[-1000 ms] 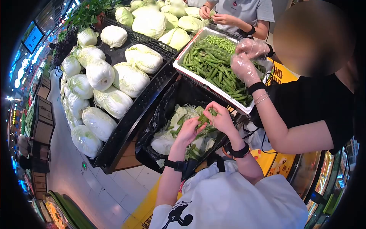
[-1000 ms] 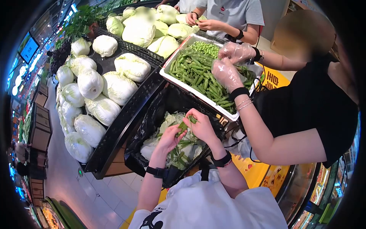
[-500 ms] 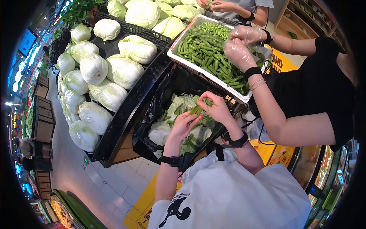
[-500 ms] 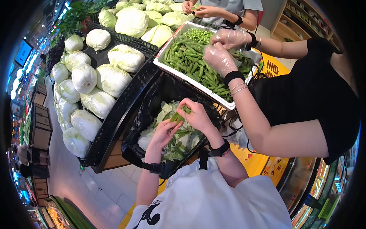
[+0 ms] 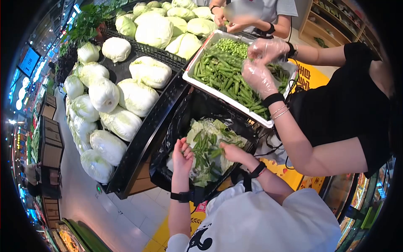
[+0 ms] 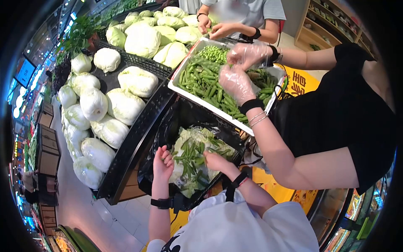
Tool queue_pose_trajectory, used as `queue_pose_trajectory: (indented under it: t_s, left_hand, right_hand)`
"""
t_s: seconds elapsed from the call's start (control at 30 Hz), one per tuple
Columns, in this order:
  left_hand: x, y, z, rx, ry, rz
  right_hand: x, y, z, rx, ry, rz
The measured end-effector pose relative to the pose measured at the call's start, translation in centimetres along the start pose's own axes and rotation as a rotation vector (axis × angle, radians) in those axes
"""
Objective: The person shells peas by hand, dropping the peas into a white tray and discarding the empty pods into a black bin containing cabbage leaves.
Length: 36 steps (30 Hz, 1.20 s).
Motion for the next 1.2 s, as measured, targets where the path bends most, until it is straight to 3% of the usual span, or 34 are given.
queue_pose_trajectory:
  t_s: [0.03,0.07,0.17,0.43,0.6,0.73,0.8,0.83,0.87,0.93,1.07,1.2]
  left_hand:
    - [1.5,-0.5,0.4,-0.003,-0.02,-0.002]
    - [2.3,-0.9,0.8,-0.012,0.056,-0.019]
    - [5.1,-1.4,2.7,-0.048,0.183,-0.101]
    - [12.6,-0.1,8.7,-0.102,0.301,-0.368]
    - [17.2,0.1,14.7,0.003,0.176,-0.207]
    - [22.7,1.8,22.2,0.099,0.262,-0.041]
    - [25.5,3.6,25.6,0.202,0.197,0.075]
    - [26.6,4.6,26.4,0.192,0.394,0.072]
    - [25.2,5.0,29.9,0.179,0.523,0.114]
    - [25.6,6.5,30.9,0.16,0.346,0.203]
    - [24.7,6.8,29.5,0.134,0.412,0.103]
    - [22.0,4.0,24.0,0.119,0.692,0.102]
  right_hand:
    - [1.3,-1.0,0.4,-0.121,-0.126,0.055]
    - [0.8,0.5,0.2,0.119,-0.088,-0.014]
    - [1.2,0.2,0.4,0.123,-0.172,-0.111]
    - [0.5,-1.4,0.1,0.043,-0.071,-0.037]
    - [-0.9,-2.2,-1.0,0.012,0.003,0.022]
    - [-2.1,-2.1,-2.2,0.028,0.04,0.039]
    - [-1.7,-3.0,-2.1,0.027,0.008,-0.001]
    - [-1.8,-3.2,-2.2,-0.009,-0.019,-0.015]
    - [-2.3,-2.8,-2.6,0.012,-0.028,-0.014]
    - [-1.9,-3.4,-2.5,0.057,-0.062,-0.042]
    - [-2.6,-3.9,-2.3,0.015,-0.103,0.072]
    - [-3.6,-3.8,-2.1,-0.117,-0.37,0.326]
Point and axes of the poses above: each hand's wrist, its own z-axis towards the middle knuckle, its own x-axis out of the palm, y = z × x, the point moved 1 cm from there along z, towards the middle knuckle, and after that the axes turned 11 degrees about y, right-handed, at the moved point
